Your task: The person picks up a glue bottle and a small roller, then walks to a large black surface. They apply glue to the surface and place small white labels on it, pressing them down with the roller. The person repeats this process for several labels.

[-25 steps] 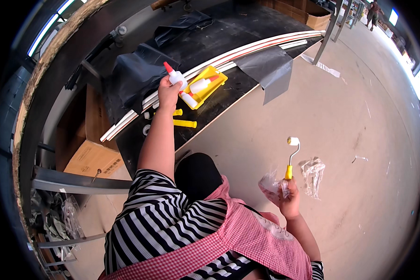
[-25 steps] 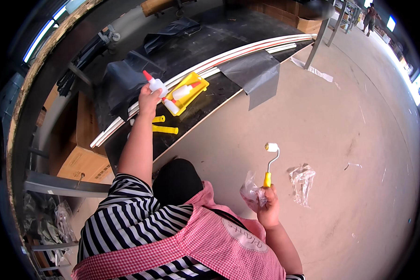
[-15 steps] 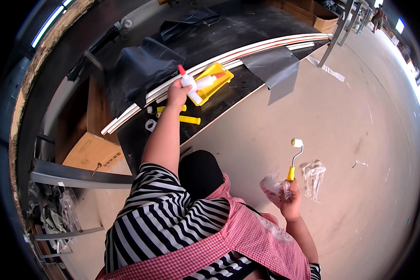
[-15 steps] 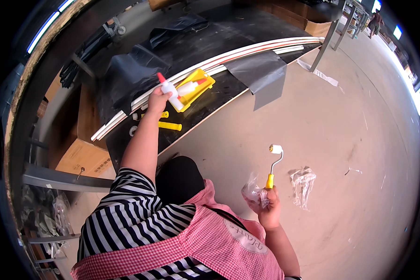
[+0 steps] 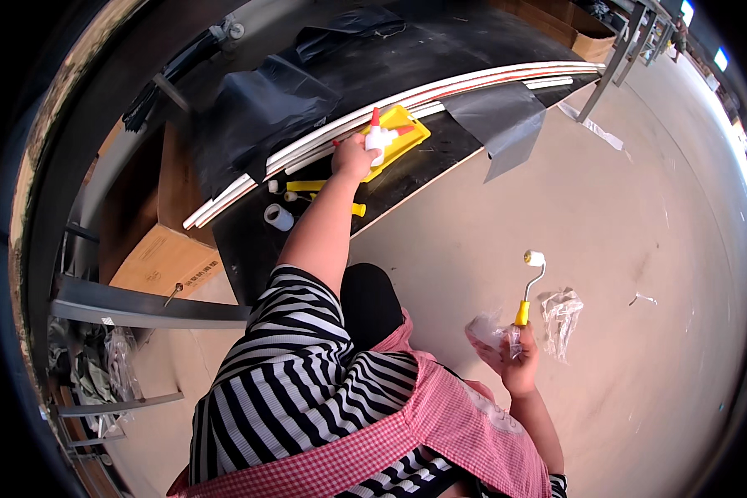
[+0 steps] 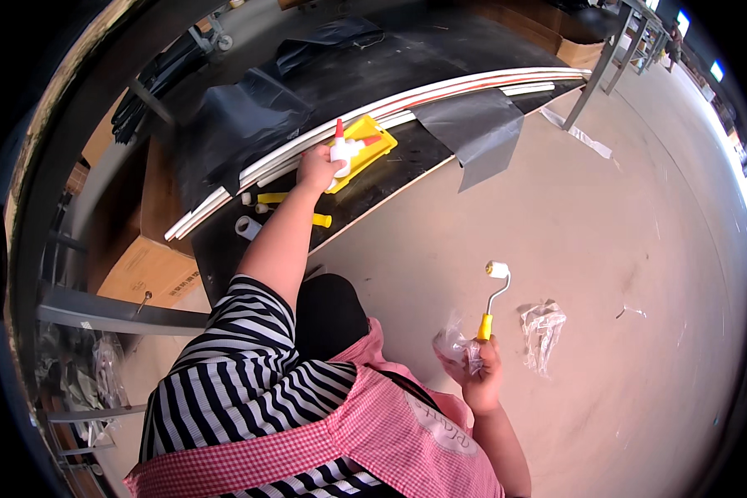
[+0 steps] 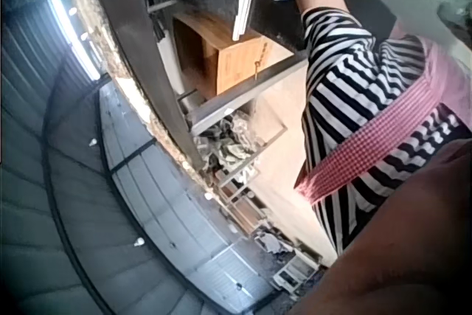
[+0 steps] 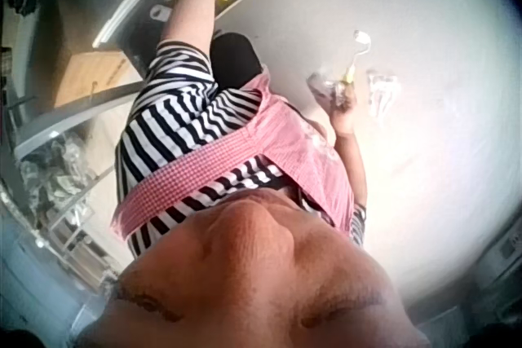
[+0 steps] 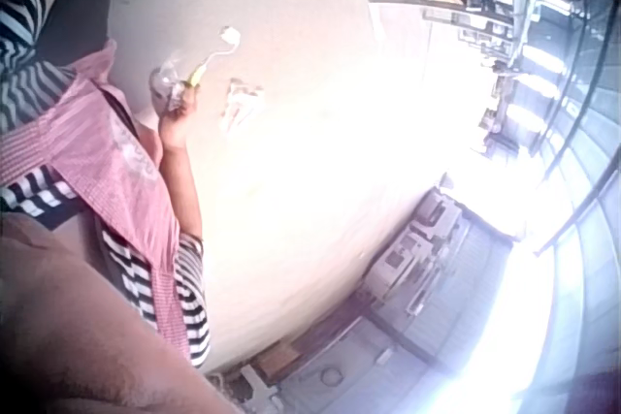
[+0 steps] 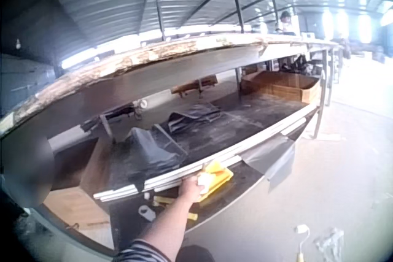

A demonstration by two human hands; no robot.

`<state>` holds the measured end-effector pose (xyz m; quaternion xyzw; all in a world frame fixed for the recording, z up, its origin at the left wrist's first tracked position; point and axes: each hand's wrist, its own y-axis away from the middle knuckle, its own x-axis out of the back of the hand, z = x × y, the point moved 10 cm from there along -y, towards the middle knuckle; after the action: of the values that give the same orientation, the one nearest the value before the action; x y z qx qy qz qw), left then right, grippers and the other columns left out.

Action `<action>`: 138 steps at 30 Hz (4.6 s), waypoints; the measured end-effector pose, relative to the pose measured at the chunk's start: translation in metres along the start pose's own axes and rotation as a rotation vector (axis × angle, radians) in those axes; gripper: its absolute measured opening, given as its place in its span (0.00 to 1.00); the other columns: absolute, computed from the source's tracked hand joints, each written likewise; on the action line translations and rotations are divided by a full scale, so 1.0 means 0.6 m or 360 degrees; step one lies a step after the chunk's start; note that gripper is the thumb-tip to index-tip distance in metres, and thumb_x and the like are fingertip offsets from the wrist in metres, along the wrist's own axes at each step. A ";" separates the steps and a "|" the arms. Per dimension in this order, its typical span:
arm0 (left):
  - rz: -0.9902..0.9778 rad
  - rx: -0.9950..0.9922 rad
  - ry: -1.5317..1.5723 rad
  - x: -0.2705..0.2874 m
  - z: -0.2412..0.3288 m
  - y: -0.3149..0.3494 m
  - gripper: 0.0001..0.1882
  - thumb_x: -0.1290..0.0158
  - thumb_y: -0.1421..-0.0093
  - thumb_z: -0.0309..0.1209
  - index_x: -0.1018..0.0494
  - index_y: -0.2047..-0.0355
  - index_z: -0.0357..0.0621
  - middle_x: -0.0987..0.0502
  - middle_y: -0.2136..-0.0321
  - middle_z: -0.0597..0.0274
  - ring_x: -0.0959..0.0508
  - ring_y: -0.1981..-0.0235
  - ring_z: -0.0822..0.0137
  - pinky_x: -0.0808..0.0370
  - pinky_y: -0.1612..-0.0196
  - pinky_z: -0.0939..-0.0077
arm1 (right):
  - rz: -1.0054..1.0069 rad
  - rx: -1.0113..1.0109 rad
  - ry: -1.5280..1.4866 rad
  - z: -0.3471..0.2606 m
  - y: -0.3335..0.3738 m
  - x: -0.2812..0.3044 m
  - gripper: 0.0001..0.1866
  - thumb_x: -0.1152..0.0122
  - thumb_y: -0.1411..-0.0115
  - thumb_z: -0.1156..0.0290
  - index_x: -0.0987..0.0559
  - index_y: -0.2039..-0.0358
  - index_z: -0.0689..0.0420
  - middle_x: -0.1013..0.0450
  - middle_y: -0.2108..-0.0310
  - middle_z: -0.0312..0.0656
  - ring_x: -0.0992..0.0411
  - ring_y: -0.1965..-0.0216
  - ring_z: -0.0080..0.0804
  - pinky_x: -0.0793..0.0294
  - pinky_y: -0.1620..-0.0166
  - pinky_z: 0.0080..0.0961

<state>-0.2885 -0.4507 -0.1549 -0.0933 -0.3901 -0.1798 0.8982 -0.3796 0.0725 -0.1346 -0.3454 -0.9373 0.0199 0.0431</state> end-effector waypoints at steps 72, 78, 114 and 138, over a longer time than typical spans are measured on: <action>0.0270 0.0082 0.0470 0.002 0.004 -0.011 0.18 0.40 0.42 0.29 0.27 0.51 0.39 0.21 0.56 0.52 0.20 0.58 0.57 0.25 0.55 0.63 | 0.0057 0.0028 0.0134 0.035 -0.001 0.019 0.13 0.40 0.52 0.90 0.28 0.69 0.60 0.35 0.66 0.40 0.33 0.65 0.34 0.30 0.60 0.26; -0.0208 -0.0209 -0.0152 0.027 0.011 -0.002 0.22 0.39 0.43 0.30 0.27 0.48 0.40 0.25 0.50 0.47 0.24 0.49 0.54 0.29 0.46 0.64 | 0.0041 -0.0061 0.0092 0.045 0.000 0.020 0.15 0.37 0.55 0.90 0.28 0.69 0.59 0.35 0.65 0.40 0.33 0.65 0.34 0.31 0.60 0.26; 0.0277 -0.0082 -0.1125 0.194 -0.238 0.210 0.26 0.34 0.53 0.49 0.20 0.62 0.42 0.34 0.45 0.53 0.40 0.41 0.49 0.44 0.38 0.58 | 0.0206 0.0121 0.0070 -0.041 0.029 0.121 0.11 0.47 0.47 0.89 0.26 0.65 0.61 0.33 0.64 0.43 0.33 0.64 0.37 0.32 0.58 0.27; -0.0269 -0.1526 -0.0075 0.277 0.599 0.550 0.16 0.31 0.54 0.37 0.25 0.69 0.50 0.36 0.48 0.49 0.35 0.47 0.43 0.35 0.46 0.49 | 0.0622 -0.0297 0.0722 -0.056 0.197 0.028 0.16 0.55 0.51 0.86 0.28 0.62 0.60 0.36 0.62 0.52 0.33 0.63 0.50 0.32 0.60 0.36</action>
<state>-0.2931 -0.0789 0.2020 -0.4685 -0.2897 -0.4093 0.7274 -0.3127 0.1735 -0.1079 -0.5170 -0.8174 -0.1357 0.2147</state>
